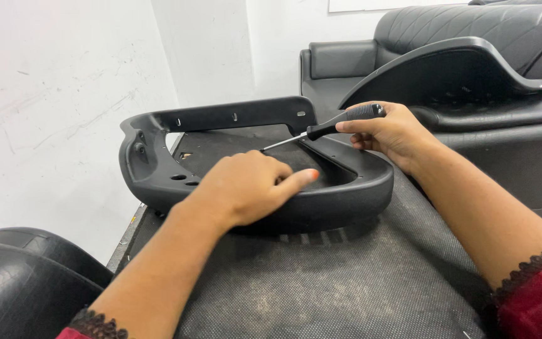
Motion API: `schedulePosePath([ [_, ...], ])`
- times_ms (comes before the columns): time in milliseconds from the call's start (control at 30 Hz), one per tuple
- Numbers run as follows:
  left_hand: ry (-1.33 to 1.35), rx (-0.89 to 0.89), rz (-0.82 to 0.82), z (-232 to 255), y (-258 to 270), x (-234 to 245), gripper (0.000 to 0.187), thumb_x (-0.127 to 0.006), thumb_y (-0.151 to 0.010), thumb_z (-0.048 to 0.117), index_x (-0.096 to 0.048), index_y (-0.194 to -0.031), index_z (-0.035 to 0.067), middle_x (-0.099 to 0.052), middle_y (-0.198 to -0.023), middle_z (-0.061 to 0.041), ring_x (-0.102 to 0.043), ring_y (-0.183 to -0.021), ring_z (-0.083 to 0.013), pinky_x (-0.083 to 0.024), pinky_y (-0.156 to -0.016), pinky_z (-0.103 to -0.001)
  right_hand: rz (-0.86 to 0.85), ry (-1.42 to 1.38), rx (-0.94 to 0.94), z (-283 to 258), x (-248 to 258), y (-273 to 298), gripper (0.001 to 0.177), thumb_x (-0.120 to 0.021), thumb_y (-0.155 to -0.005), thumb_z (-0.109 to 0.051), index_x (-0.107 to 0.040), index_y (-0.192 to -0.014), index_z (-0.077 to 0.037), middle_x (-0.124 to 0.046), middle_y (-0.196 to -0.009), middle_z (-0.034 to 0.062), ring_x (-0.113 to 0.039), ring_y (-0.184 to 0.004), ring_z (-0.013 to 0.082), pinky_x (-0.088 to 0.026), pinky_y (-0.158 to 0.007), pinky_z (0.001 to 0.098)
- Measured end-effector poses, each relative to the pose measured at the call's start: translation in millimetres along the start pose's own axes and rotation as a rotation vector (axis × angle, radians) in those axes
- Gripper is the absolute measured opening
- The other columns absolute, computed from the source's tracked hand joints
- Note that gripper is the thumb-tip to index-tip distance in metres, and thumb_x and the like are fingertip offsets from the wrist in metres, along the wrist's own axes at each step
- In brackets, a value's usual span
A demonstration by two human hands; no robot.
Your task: The person uses a screwdriver to tighten screws into a black plastic furniture component. They repeatedly insert screws and turn the screwdriver clockwise to secure them, then place the screws aside after each insertion.
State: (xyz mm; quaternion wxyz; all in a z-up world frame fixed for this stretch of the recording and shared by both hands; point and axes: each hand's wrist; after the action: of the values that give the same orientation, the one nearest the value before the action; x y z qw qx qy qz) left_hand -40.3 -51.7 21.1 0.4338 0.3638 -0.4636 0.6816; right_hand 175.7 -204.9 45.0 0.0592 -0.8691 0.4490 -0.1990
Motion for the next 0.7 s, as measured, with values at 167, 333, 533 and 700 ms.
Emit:
schedulePosePath([
  [167, -0.092, -0.157, -0.032, 32, -1, -18, 0.081, -0.048, -0.071, 0.085, -0.077, -0.083, 0.011, -0.073, -0.068, -0.010, -0.074, -0.067, -0.0277, -0.059, -0.068, -0.043, 0.056, -0.101, 0.004, 11, 0, -6, 0.036, -0.082, -0.075, -0.004, -0.067, -0.106, -0.010, -0.067, -0.082, 0.0040, -0.063, -0.069, 0.0130, -0.055, -0.066, 0.0259],
  [333, -0.202, -0.318, 0.029, 23, -1, -15, 0.078, -0.061, -0.070, 0.082, -0.076, -0.083, 0.007, -0.072, -0.072, -0.012, -0.072, -0.071, -0.0322, -0.058, -0.071, -0.045, 0.098, -0.167, 0.057, 10, 1, -9, 0.024, -0.083, -0.081, -0.012, -0.066, -0.097, -0.005, -0.067, -0.084, 0.0041, -0.064, -0.071, 0.0114, -0.058, -0.068, 0.0269],
  [533, -0.087, -0.460, -0.049, -3, 8, -2, 0.073, -0.071, -0.069, 0.070, -0.075, -0.105, 0.008, -0.075, -0.101, -0.009, -0.070, -0.097, -0.0303, -0.054, -0.082, -0.043, 0.236, -0.033, 0.312, 1, -5, -4, 0.022, -0.077, -0.090, -0.024, -0.064, -0.099, -0.008, -0.067, -0.086, 0.0044, -0.065, -0.073, 0.0113, -0.060, -0.066, 0.0261],
  [700, -0.110, -0.426, -0.253, -26, 2, 19, 0.079, -0.076, -0.066, 0.060, -0.069, -0.128, 0.012, -0.073, -0.116, -0.008, -0.067, -0.107, -0.0276, -0.052, -0.088, -0.040, 0.242, 0.024, 0.546, 0, -8, -2, 0.027, -0.070, -0.101, -0.026, -0.053, -0.110, -0.008, -0.064, -0.098, 0.0056, -0.067, -0.083, 0.0108, -0.063, -0.070, 0.0272],
])
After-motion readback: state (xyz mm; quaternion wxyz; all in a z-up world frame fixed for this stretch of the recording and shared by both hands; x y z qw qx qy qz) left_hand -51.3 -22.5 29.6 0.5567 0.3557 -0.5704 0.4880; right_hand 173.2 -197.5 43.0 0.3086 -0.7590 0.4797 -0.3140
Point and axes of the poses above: each hand's wrist, its own y-axis away from the middle knuckle, its own x-axis out of the back of the hand, z = x × y
